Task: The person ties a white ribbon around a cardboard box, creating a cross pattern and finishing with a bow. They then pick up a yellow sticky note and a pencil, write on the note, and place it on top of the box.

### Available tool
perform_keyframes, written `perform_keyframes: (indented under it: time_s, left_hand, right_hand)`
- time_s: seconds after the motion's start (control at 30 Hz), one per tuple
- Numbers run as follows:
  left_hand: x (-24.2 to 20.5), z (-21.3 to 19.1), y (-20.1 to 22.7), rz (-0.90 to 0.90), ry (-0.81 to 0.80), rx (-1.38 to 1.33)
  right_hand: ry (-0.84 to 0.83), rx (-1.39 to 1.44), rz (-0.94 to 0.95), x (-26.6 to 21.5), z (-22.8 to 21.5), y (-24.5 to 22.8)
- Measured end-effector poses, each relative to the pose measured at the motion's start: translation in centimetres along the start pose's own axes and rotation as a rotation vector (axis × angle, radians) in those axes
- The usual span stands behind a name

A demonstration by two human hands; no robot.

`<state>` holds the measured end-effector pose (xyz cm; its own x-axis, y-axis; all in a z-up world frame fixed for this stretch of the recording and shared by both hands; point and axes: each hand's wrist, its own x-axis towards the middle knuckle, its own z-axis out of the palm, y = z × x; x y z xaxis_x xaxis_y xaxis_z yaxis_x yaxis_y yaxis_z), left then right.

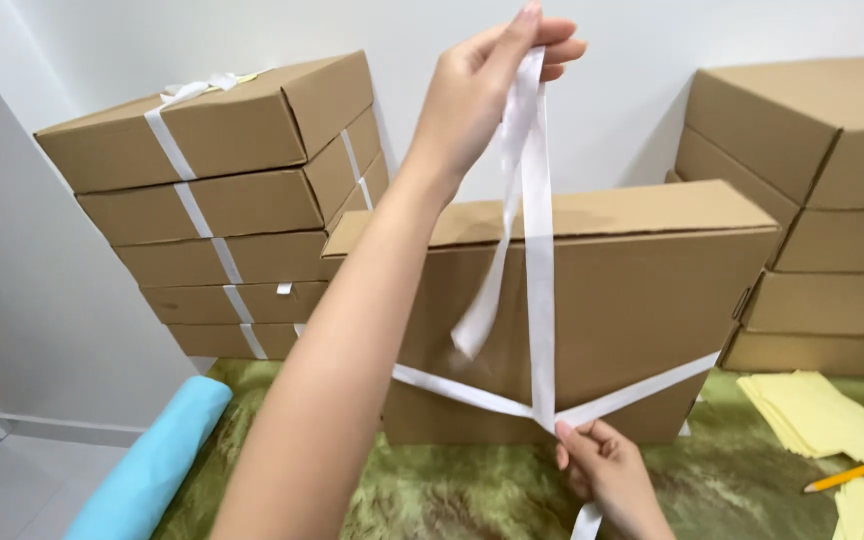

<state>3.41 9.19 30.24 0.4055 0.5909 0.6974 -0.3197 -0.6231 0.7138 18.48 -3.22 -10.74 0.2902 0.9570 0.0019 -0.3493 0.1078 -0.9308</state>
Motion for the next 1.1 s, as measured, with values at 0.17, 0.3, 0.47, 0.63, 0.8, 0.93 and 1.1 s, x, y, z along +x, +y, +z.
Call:
perform_keyframes:
  time_s: [0.17, 0.3, 0.47, 0.63, 0.8, 0.93, 1.1]
  left_hand:
    - [4.3, -2.2, -8.3, -0.125, -0.104, 0.507]
    - [2.5, -3.9, -8.9, -0.735, -0.332, 1.067]
    - [-0.5, -5.0, -6.0, -0.255, 0.031, 0.967]
    - [-10.6, -2.0, -2.1, 0.509, 0.257, 1.11]
    - [-18.5, 0.9, -7.4, 0.0, 0.159, 0.904]
    - [-20.3, 2.0, -8.7, -0.152, 0.062, 0.611]
    - [-20.1, 1.4, -8.2, -0.043, -0.043, 0.652]
  right_hand:
    - [-0.006, 0.053, 0.031, 0.3, -0.9, 0.5]
    - [-0.006, 0.042, -0.003, 0.4, -1.1, 0.9]
    - [0.02, 0.046, 0.044, 0.1, -0.5, 0.5]
    - [0.085, 0.004, 0.055, -2.3, 1.9, -2.8]
    - [0.057, 0.021, 0.027, -2.7, 2.4, -3.1]
    - [0.043, 0.024, 0.025, -1.8, 1.4, -2.1]
    - [0.049, 0.025, 0.032, -2.7, 2.3, -3.2]
